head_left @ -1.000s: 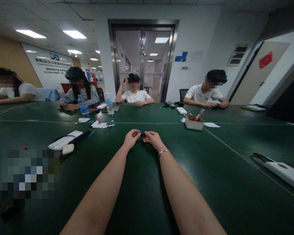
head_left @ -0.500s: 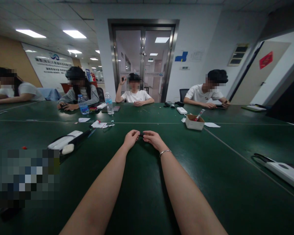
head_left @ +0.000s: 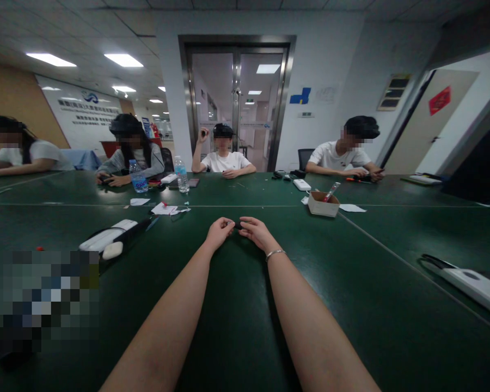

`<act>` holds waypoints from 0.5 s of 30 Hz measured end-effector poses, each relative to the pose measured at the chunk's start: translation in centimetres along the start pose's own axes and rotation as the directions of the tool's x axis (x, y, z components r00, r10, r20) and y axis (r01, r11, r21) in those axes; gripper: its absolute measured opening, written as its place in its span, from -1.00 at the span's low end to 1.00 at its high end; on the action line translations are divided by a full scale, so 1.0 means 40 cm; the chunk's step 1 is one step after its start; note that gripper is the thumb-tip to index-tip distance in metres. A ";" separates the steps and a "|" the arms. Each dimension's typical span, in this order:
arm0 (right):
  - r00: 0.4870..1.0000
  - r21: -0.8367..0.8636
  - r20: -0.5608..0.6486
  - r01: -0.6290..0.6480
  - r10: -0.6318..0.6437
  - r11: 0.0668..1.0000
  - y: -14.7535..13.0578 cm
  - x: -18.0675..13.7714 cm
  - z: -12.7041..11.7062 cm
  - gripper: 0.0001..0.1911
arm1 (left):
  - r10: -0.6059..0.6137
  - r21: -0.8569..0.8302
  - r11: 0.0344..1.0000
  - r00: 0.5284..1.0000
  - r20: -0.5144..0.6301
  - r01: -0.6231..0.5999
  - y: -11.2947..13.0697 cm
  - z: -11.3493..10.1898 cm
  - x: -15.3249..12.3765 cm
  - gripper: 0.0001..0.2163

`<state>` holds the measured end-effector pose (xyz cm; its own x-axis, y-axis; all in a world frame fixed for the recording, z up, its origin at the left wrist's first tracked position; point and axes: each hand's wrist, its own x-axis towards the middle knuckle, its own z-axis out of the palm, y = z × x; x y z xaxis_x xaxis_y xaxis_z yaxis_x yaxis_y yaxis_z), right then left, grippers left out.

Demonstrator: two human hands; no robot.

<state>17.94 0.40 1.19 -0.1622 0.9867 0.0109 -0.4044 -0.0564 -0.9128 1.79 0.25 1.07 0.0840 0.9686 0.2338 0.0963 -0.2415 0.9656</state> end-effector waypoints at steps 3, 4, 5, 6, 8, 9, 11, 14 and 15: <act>1.000 0.003 0.004 -0.005 0.005 1.000 -0.003 -0.002 0.001 -0.81 | 0.008 -0.001 1.000 1.000 -0.004 -0.008 -0.006 0.002 0.004 -0.74; 1.000 0.003 0.006 -0.008 0.008 1.000 -0.004 -0.003 0.002 -0.82 | 0.010 0.001 1.000 1.000 0.000 -0.010 -0.008 0.002 0.005 -0.73; 1.000 0.004 0.008 -0.012 0.012 1.000 -0.005 -0.004 0.002 -0.82 | 0.011 0.003 1.000 1.000 0.003 -0.011 -0.009 0.002 0.005 -0.73; 1.000 0.003 0.010 -0.016 0.016 1.000 -0.006 -0.004 0.002 -0.82 | 0.012 0.003 1.000 1.000 0.004 -0.012 -0.011 0.002 0.006 -0.73; 1.000 0.001 0.007 -0.019 0.019 1.000 -0.007 -0.005 0.003 -0.82 | 0.014 0.005 1.000 1.000 0.005 -0.014 -0.015 0.001 0.007 -0.72; 1.000 -0.001 0.005 -0.018 0.018 1.000 -0.007 -0.005 0.003 -0.82 | 0.015 0.008 1.000 1.000 0.005 -0.015 -0.017 0.001 0.008 -0.72; 1.000 -0.005 0.005 -0.014 0.014 1.000 -0.007 -0.006 0.004 -0.82 | 0.017 0.018 1.000 1.000 0.010 -0.018 -0.023 0.000 0.011 -0.71; 1.000 -0.014 0.003 -0.021 0.021 1.000 -0.006 -0.005 0.003 -0.81 | 0.019 0.036 0.999 1.000 0.022 -0.020 -0.030 -0.002 0.014 -0.71; 1.000 -0.016 0.001 -0.023 0.023 1.000 -0.006 -0.004 0.003 -0.81 | 0.019 0.040 0.999 1.000 0.025 -0.020 -0.031 -0.002 0.015 -0.71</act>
<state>17.95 0.22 1.44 -0.1727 0.9849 -0.0100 -0.3859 -0.0770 -0.9193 1.63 1.12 0.00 0.1102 0.9621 0.2496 0.1337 -0.2632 0.9554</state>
